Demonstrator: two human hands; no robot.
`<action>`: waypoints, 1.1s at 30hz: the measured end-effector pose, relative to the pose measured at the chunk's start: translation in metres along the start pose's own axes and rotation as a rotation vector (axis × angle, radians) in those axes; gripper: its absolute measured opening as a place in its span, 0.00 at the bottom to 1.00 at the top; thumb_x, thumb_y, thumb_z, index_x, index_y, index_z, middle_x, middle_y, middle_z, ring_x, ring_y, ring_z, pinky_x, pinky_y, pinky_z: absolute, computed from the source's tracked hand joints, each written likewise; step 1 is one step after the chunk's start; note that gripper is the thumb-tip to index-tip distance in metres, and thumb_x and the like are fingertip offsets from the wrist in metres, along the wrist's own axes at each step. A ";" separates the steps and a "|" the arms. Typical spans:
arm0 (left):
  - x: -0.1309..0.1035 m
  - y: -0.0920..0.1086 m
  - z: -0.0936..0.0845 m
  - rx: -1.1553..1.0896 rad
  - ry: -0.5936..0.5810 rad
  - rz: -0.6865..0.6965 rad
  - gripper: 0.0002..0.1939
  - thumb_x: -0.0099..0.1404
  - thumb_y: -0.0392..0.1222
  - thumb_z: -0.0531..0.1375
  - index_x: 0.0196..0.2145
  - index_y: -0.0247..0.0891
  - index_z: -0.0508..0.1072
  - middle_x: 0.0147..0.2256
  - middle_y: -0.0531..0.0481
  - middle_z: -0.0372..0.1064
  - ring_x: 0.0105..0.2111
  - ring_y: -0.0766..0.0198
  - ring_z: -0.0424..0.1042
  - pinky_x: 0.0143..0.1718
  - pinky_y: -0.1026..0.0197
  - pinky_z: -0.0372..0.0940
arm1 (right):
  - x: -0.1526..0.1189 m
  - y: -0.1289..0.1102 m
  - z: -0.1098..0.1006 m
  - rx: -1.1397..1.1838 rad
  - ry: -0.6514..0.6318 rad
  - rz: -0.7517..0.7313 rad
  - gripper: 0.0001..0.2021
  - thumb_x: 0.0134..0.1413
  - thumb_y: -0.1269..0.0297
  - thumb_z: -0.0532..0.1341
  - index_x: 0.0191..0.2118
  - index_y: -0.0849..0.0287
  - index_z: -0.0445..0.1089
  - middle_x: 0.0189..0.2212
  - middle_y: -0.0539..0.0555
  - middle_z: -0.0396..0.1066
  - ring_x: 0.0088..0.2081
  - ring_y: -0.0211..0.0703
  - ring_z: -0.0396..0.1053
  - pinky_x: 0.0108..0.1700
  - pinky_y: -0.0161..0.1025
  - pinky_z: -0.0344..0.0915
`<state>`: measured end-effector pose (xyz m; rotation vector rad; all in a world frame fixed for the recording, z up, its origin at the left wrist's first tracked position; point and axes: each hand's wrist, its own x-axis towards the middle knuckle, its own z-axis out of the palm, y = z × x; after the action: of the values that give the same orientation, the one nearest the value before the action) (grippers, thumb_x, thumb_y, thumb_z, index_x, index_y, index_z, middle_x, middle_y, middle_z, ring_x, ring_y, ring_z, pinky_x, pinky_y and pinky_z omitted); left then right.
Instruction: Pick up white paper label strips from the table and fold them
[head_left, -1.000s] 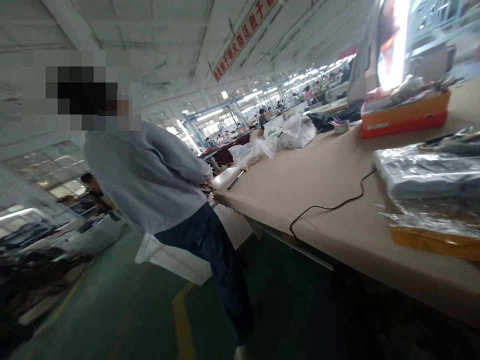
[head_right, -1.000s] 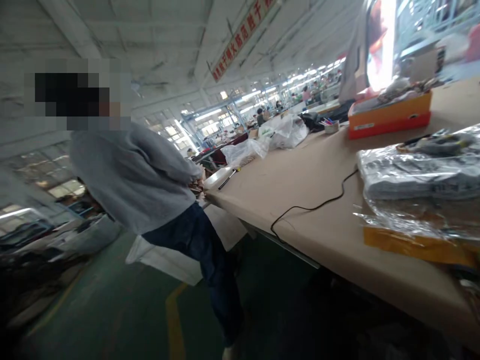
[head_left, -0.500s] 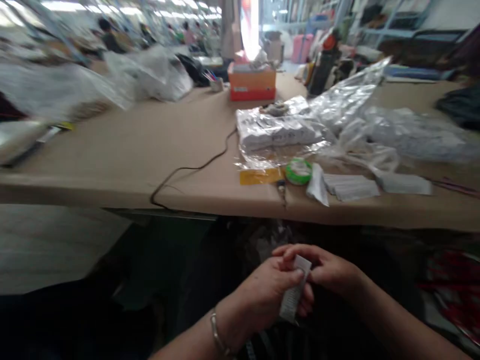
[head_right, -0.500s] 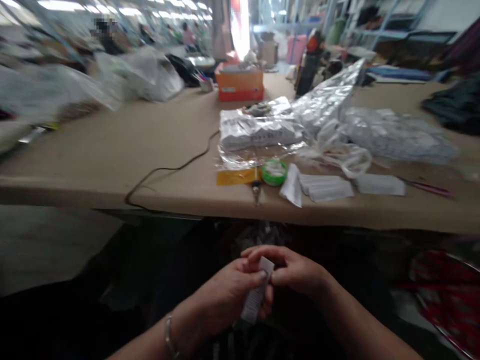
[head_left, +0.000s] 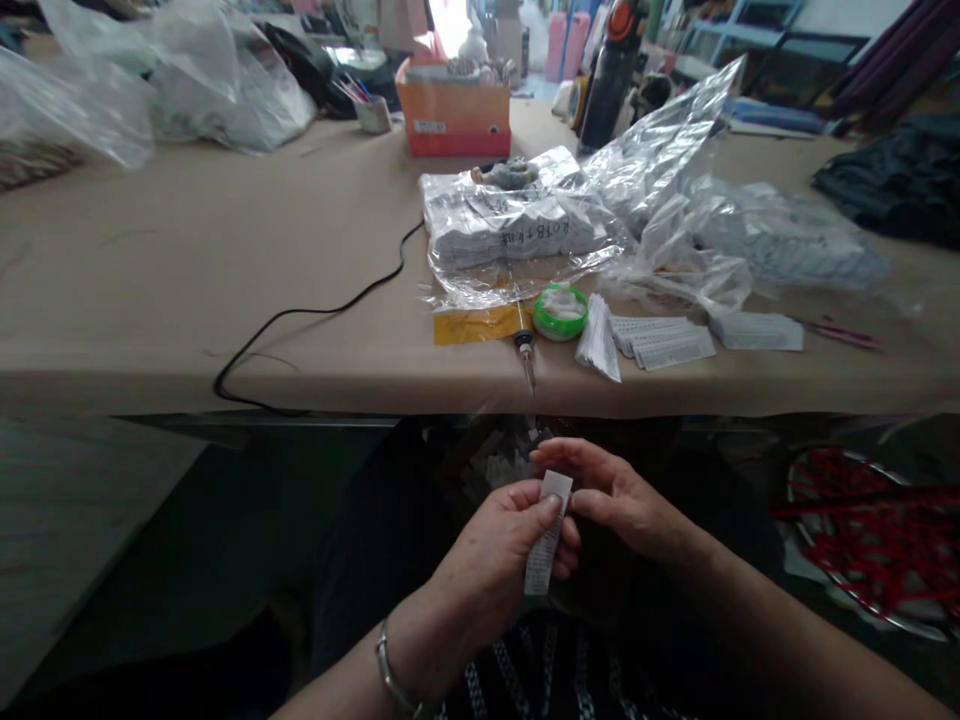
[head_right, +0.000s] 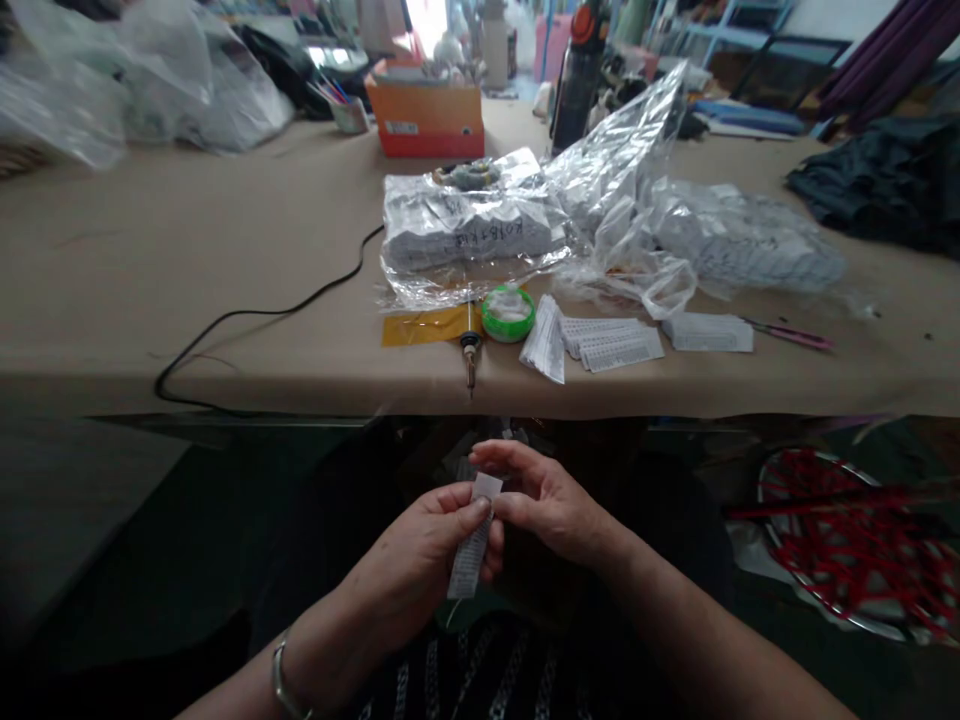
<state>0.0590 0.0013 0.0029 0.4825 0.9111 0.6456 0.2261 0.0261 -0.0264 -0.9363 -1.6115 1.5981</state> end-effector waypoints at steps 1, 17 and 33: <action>0.000 0.000 0.000 0.000 0.019 0.011 0.09 0.61 0.42 0.58 0.31 0.32 0.69 0.23 0.51 0.67 0.20 0.71 0.65 0.24 0.68 0.58 | -0.001 -0.003 0.001 -0.168 0.066 -0.066 0.20 0.56 0.61 0.59 0.54 0.55 0.62 0.48 0.57 0.68 0.47 0.45 0.68 0.49 0.45 0.67; 0.002 0.004 -0.002 0.044 0.129 0.091 0.10 0.61 0.43 0.57 0.30 0.33 0.70 0.22 0.52 0.66 0.20 0.72 0.63 0.24 0.68 0.58 | 0.008 -0.007 0.015 -0.067 0.250 0.116 0.09 0.57 0.58 0.58 0.35 0.59 0.67 0.28 0.49 0.68 0.30 0.35 0.67 0.34 0.32 0.66; 0.023 0.025 -0.014 0.592 0.321 0.557 0.07 0.62 0.38 0.57 0.33 0.35 0.75 0.29 0.51 0.72 0.30 0.67 0.68 0.33 0.66 0.62 | 0.045 -0.017 0.011 -0.021 0.316 0.050 0.06 0.48 0.63 0.60 0.26 0.59 0.65 0.25 0.48 0.66 0.29 0.36 0.62 0.30 0.31 0.61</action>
<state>0.0498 0.0369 -0.0015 1.2149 1.2918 0.9757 0.1930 0.0596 -0.0104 -1.1831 -1.3970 1.3863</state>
